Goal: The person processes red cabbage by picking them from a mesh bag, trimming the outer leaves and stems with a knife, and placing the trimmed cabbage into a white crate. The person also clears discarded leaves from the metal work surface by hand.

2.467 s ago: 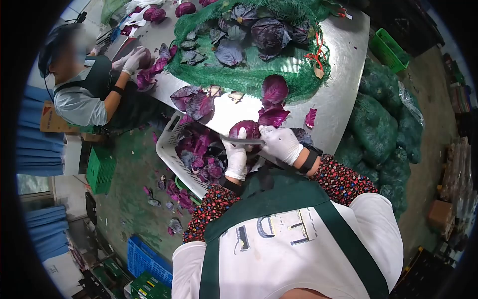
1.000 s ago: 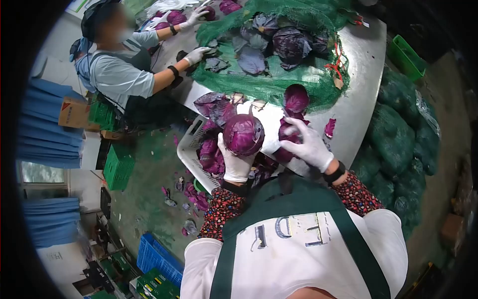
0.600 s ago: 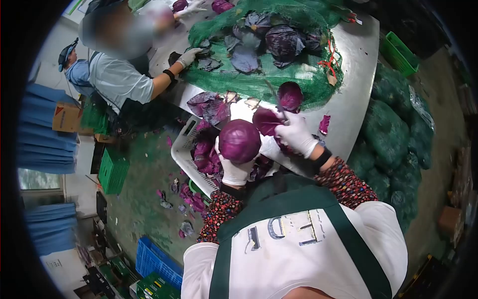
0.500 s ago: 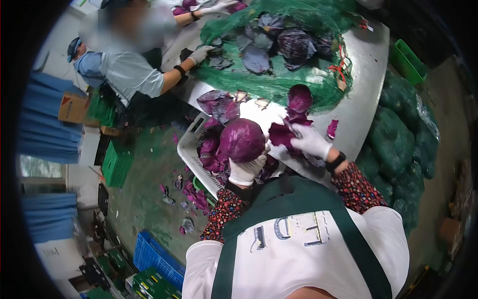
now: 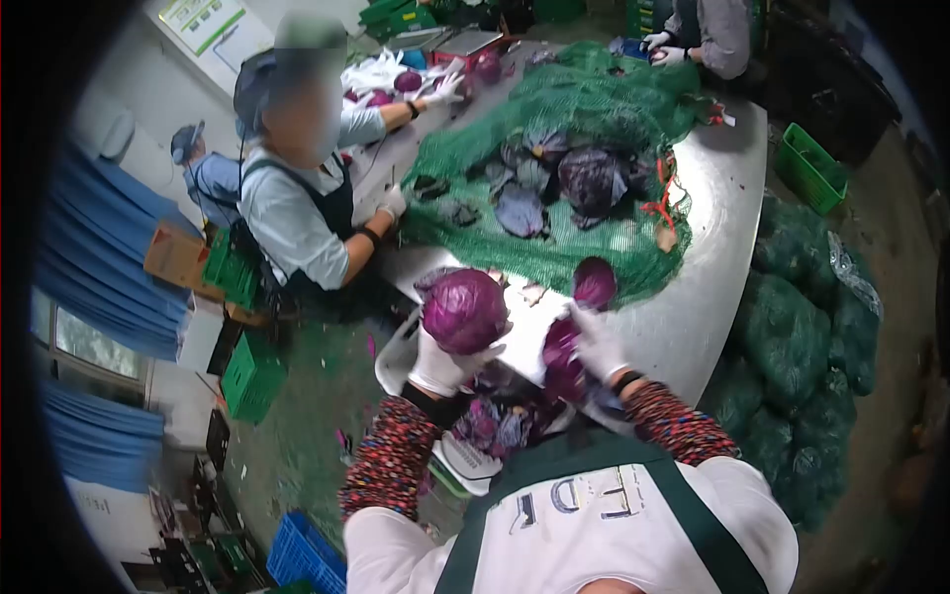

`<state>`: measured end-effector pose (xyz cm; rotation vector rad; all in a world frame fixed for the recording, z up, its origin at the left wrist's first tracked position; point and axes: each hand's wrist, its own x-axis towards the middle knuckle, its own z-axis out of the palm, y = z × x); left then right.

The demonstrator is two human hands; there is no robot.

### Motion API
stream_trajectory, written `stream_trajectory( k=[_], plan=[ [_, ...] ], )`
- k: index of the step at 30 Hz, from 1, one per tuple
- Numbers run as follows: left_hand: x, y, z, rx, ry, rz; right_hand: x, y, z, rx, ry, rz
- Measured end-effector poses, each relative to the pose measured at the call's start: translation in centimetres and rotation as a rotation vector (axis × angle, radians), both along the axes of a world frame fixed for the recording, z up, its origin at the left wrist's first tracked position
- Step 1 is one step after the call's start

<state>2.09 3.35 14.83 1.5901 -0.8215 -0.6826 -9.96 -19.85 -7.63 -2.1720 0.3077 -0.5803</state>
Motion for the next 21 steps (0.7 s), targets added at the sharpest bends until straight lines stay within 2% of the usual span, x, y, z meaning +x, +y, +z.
stream_trajectory(
  k=[1, 2, 3, 5, 6, 7, 9, 10, 11, 12, 14, 15, 17, 18, 19, 21],
  plan=[
    [1.7, -1.1, 2.8, -0.155, 0.118, -0.045, 0.7, 2.8, 4.7, 0.117, 0.494, 0.176],
    [3.1, -2.5, 5.4, -0.33, 0.048, -0.072, 1.9, 5.6, 2.0, 0.278, 0.324, 0.431],
    [4.7, -3.9, 7.3, -0.505, -0.02, -0.1, 1.9, 7.6, 6.5, 0.083, 0.54, 0.513],
    [9.4, -5.5, 9.3, -0.585, 0.965, -0.131, 2.0, 10.4, 5.6, 0.223, 0.265, 0.617],
    [10.3, -6.5, 10.9, -0.434, 0.794, 0.09, 2.2, 9.4, 6.9, 0.287, 0.248, 0.614],
    [11.7, -7.1, 11.2, -0.38, 0.782, 0.136, 2.0, 8.2, 8.2, 0.353, 0.233, 0.612],
    [14.1, -8.5, 10.4, -0.353, 0.803, 0.178, 2.3, 3.9, 6.6, 0.585, 0.214, 0.42],
    [14.3, -9.9, 10.0, -0.357, 0.849, 0.276, 2.2, 1.1, 5.8, 0.635, 0.219, 0.312],
    [14.3, -11.1, 9.4, -0.366, 0.89, 0.372, 1.4, -2.0, 7.5, 0.727, 0.249, 0.216],
    [16.6, -11.3, 5.7, -0.398, 0.954, 0.262, 0.8, -5.0, 6.1, 0.793, 0.226, 0.159],
    [18.0, -12.6, 1.8, -0.259, 1.032, 0.316, -0.8, -9.3, 7.3, 0.909, 0.306, -0.018],
    [17.4, -14.2, 1.9, -0.238, 1.108, 0.366, -1.3, -10.7, 7.0, 0.936, 0.266, -0.055],
    [19.2, -16.3, -1.6, -0.232, 1.064, 0.377, -2.0, -12.1, 5.1, 0.827, 0.25, -0.101],
    [20.4, -17.4, -2.6, -0.239, 1.064, 0.374, -2.6, -12.5, 5.7, 0.833, 0.325, -0.14],
    [21.7, -18.7, -3.2, -0.304, 1.074, 0.34, -2.9, -12.8, 5.8, 0.836, 0.401, -0.178],
    [23.9, -20.7, -2.9, -0.432, 1.058, 0.318, -3.1, -12.4, 4.3, 0.861, 0.352, -0.235]
  ],
)
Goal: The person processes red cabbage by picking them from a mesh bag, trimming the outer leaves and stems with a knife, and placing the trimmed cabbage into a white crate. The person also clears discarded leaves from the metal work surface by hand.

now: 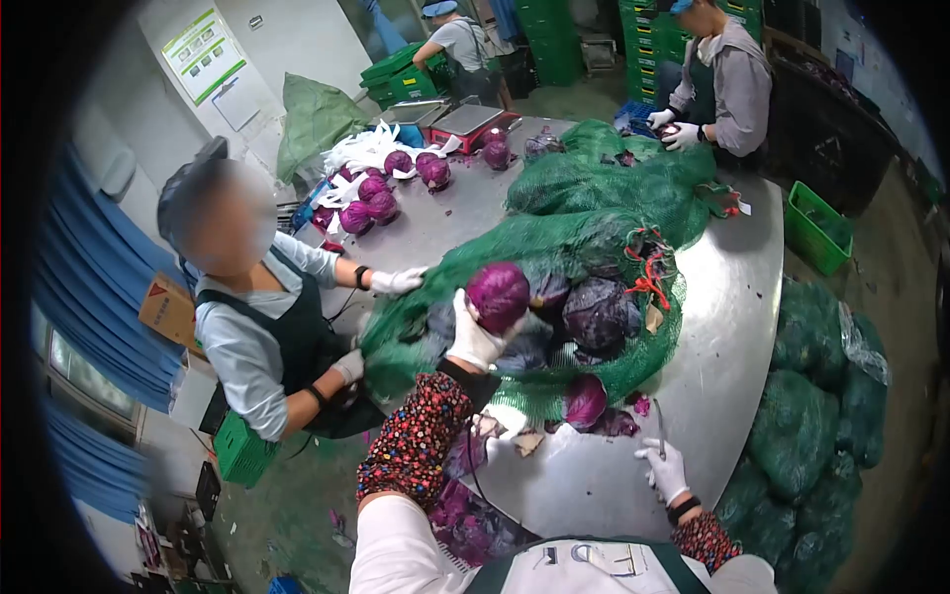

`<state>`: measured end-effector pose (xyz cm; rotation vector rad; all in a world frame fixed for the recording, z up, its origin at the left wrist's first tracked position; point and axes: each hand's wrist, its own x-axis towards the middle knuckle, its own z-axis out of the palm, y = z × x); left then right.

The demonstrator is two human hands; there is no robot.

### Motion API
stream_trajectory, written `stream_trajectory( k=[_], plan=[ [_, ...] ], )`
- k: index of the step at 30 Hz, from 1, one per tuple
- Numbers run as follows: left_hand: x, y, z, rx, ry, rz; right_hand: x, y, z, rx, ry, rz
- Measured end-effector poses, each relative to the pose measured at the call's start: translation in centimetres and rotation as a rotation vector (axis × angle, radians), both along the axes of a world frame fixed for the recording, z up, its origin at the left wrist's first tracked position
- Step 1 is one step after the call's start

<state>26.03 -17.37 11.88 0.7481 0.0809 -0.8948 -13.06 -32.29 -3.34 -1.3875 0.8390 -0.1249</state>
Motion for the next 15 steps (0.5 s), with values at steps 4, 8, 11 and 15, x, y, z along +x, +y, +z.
stream_trajectory(
  k=[4, 8, 11, 15],
  plan=[
    [8.7, -2.6, 0.1, -0.095, -0.187, 0.279, 0.9, 0.3, 0.4, -0.073, 0.044, -0.096],
    [21.4, -1.4, -3.8, 0.051, -0.289, 0.353, 1.1, 0.2, 0.6, -0.064, 0.055, -0.097],
    [23.8, -0.8, -4.4, 0.349, -0.229, 0.491, 1.1, 0.2, 0.8, -0.039, 0.084, -0.115],
    [27.1, 0.1, -6.5, 0.626, -0.188, 0.669, 1.1, 0.4, 0.8, -0.056, 0.109, -0.131]
  ],
)
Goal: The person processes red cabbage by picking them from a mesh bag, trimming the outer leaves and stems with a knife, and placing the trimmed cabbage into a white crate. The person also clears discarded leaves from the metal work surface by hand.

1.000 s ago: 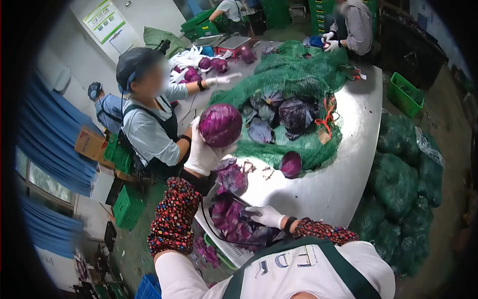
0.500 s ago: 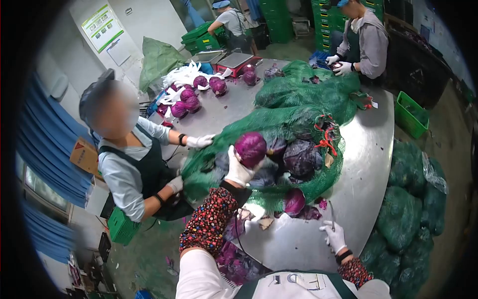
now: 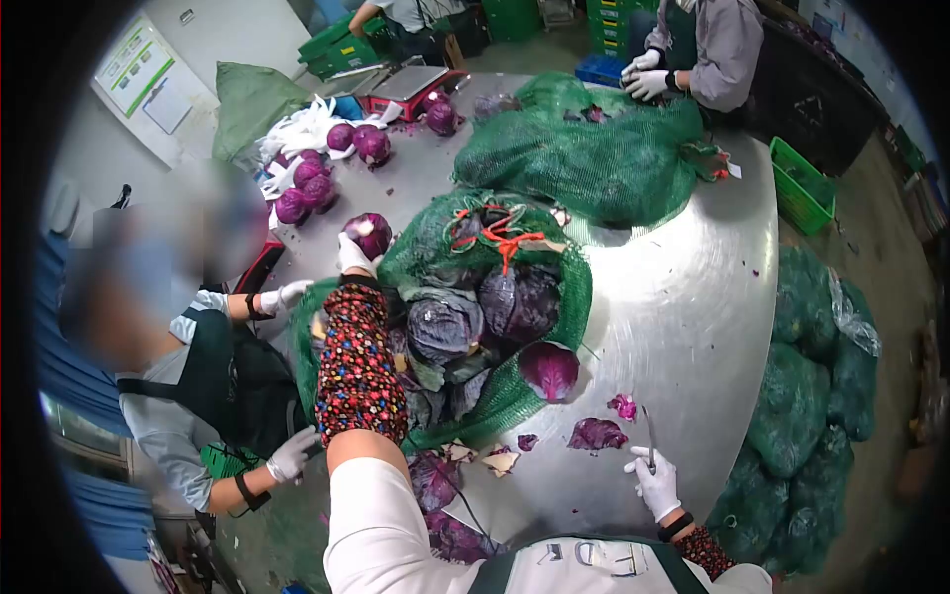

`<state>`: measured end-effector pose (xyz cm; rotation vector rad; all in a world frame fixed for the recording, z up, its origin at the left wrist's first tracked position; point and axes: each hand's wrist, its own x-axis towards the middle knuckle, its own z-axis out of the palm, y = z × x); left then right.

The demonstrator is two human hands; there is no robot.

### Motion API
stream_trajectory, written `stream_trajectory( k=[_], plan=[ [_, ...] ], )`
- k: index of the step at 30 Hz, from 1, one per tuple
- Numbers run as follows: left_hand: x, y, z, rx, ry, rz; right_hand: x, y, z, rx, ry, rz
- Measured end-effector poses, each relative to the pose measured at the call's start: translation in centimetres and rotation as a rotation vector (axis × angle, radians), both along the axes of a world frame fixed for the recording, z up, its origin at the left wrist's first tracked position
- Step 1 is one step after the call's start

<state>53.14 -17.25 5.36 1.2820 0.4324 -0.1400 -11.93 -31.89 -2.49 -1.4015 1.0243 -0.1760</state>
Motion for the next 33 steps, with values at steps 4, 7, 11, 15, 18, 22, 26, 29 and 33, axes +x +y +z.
stream_trajectory(
  k=[4, 7, 11, 15, 18, 22, 26, 29, 33],
  plan=[
    [1.5, -0.4, -0.1, 0.1, -0.141, -0.043, 0.5, 0.4, -0.5, -0.052, 0.019, -0.007],
    [-3.5, -2.9, 1.9, 0.329, -0.542, -0.144, 0.6, 0.4, -0.4, -0.11, 0.04, 0.002],
    [-21.1, -5.1, 4.3, 0.551, -1.202, -0.294, 0.5, 0.1, 0.0, -0.095, 0.043, 0.014],
    [-34.9, -3.6, 1.9, 0.704, -1.33, -1.129, 3.0, -3.0, 1.6, -0.176, -0.054, -0.059],
    [-39.9, -0.4, -4.5, 1.141, -1.133, -1.227, 6.0, -6.0, -1.0, -0.42, -0.108, 0.019],
    [-38.8, 3.2, -2.7, 0.757, -1.103, -1.077, 10.5, -4.0, -1.2, -0.518, 0.014, 0.309],
    [-28.6, 3.6, 3.3, 0.779, -0.979, -0.527, 12.4, 5.6, -3.9, -0.801, -0.251, 0.616],
    [-19.1, 2.8, 2.1, 1.152, -0.571, -0.721, 11.4, 12.4, -1.3, -0.618, -0.096, 1.085],
    [-16.4, 0.6, -1.0, 0.948, -0.334, -1.003, 8.4, 14.2, -1.1, -0.505, -0.353, 0.969]
  ],
)
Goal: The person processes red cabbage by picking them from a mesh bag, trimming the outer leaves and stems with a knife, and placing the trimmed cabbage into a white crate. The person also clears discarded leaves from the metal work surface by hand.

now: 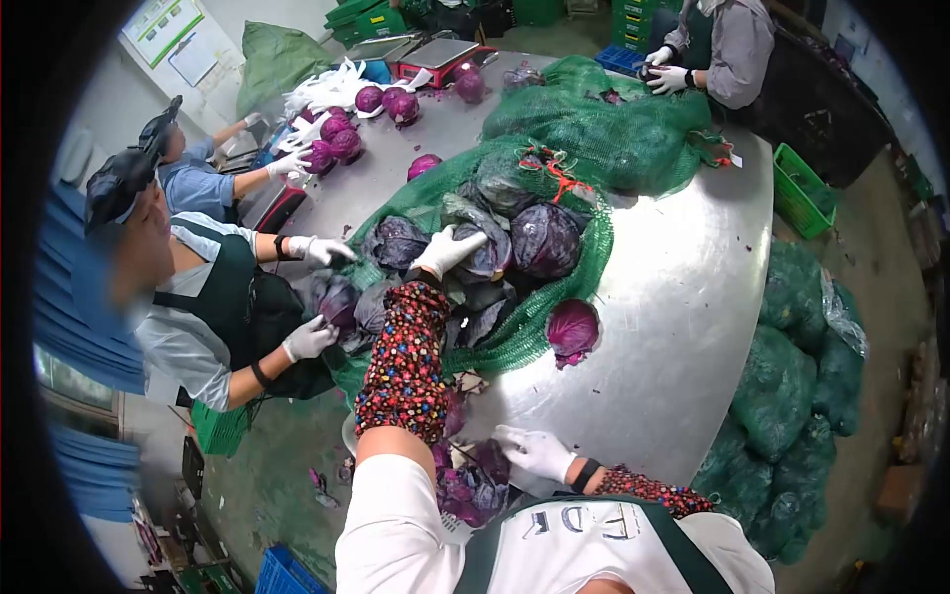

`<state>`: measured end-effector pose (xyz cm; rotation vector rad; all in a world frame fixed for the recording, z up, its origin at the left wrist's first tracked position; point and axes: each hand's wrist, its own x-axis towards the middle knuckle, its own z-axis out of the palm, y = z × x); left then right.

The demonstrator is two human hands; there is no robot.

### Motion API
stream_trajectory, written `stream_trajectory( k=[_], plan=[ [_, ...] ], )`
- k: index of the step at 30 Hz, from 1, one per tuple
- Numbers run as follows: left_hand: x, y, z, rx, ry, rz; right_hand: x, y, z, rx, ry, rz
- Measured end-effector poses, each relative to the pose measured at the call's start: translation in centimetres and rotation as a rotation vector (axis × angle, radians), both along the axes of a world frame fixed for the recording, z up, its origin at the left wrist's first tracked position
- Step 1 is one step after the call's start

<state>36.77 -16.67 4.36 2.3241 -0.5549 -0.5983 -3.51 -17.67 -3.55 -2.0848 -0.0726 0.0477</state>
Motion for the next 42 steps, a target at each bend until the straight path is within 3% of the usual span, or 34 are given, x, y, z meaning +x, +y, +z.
stream_trajectory(
  k=[2, 3, 4, 5, 6, 7, 8, 10, 12, 14, 16, 19, 22, 25, 26, 27, 28, 30, 32, 34, 36, 37, 39, 40, 42],
  plan=[
    [-4.3, -0.1, 2.2, 0.062, -0.191, -0.019, -1.3, -1.8, 0.0, 0.107, -0.055, -0.172],
    [-5.7, 0.4, 0.7, 0.058, -0.394, -0.019, -1.1, -3.6, 0.1, 0.167, -0.073, -0.296],
    [-9.5, 0.6, 2.6, 0.064, -0.527, -0.035, -0.9, -5.6, 1.3, 0.385, 0.167, -0.396],
    [-12.9, 0.9, 2.9, 0.02, -0.631, -0.044, -0.4, -7.2, 1.4, 0.493, 0.142, -0.515],
    [-16.4, 1.1, 2.3, 0.039, -0.707, -0.067, -0.1, -9.0, 3.3, 0.566, 0.156, -0.586],
    [-19.7, 1.8, 0.7, 0.076, -0.791, -0.123, 0.5, -10.4, 2.3, 0.526, -0.006, -0.604],
    [-22.6, 2.4, 0.1, 0.0, -0.85, -0.198, 1.0, -11.5, 2.3, 0.715, 0.038, -0.577],
    [-28.1, 2.6, -0.1, -0.048, -0.656, -0.209, 1.8, -12.2, 2.8, 0.733, 0.006, -0.583],
    [-31.2, 2.6, -0.8, -0.065, -0.603, -0.23, 2.3, -12.0, 3.0, 0.571, -0.11, -0.526],
    [-31.9, 1.9, -1.4, -0.051, -0.642, -0.164, 2.2, -11.4, 3.2, 0.087, -0.033, -0.495],
    [-31.2, 1.5, -0.7, -0.008, -0.707, -0.146, 3.3, -11.0, 2.3, 0.156, -0.008, -0.59],
    [-31.0, 1.6, -0.7, -0.16, -0.772, -0.259, 3.5, -10.8, 2.1, 0.012, 0.021, -0.723],
    [-32.5, 2.7, 0.6, -0.251, -0.629, -0.293, 0.6, -9.1, 4.5, 0.112, -0.044, -0.644],
    [-33.3, 4.6, 1.2, -0.522, -0.438, -0.232, -3.5, -8.2, 8.3, 0.49, 0.012, -0.637],
    [-33.9, 5.5, 0.5, -0.642, -0.17, -0.134, -4.8, -8.4, 9.1, 0.614, -0.013, -0.639],
    [-34.1, 6.3, 0.6, -0.658, -0.041, -0.095, -5.4, -8.3, 9.2, 0.656, -0.197, -0.606],
    [-34.1, 7.0, 0.5, -0.671, 0.092, -0.055, -6.8, -8.7, 9.4, 0.658, -0.196, -0.618],
    [-35.4, 6.9, 1.1, -0.693, 0.158, -0.106, -9.8, -9.5, 10.5, 0.837, 0.057, -0.551],
    [-36.6, 6.0, -1.2, -0.72, 0.388, -0.191, -11.7, -10.3, 10.3, 0.847, 0.063, -0.564],
    [-39.3, 4.8, -3.1, -0.673, 0.318, -0.304, -13.7, -11.8, 10.1, 0.844, 0.033, -0.629],
    [-41.5, 2.9, -4.2, -0.59, 0.033, -0.416, -15.1, -13.7, 9.7, 0.792, 0.031, -0.741],
    [-42.3, 1.8, -2.4, -0.505, -0.151, -0.466, -15.6, -15.1, 8.6, 0.734, 0.014, -0.816],
    [-42.8, -0.7, -2.1, -0.48, -0.175, -0.477, -16.1, -17.2, 8.0, 0.758, -0.064, -0.991],
    [-43.0, -2.1, -1.9, -0.454, -0.209, -0.474, -16.7, -19.5, 6.1, 0.692, 0.029, -0.99],
    [-43.4, -4.5, -0.1, -0.392, -0.29, -0.517, -16.7, -24.3, -2.8, 0.45, -0.056, -0.992]
  ],
)
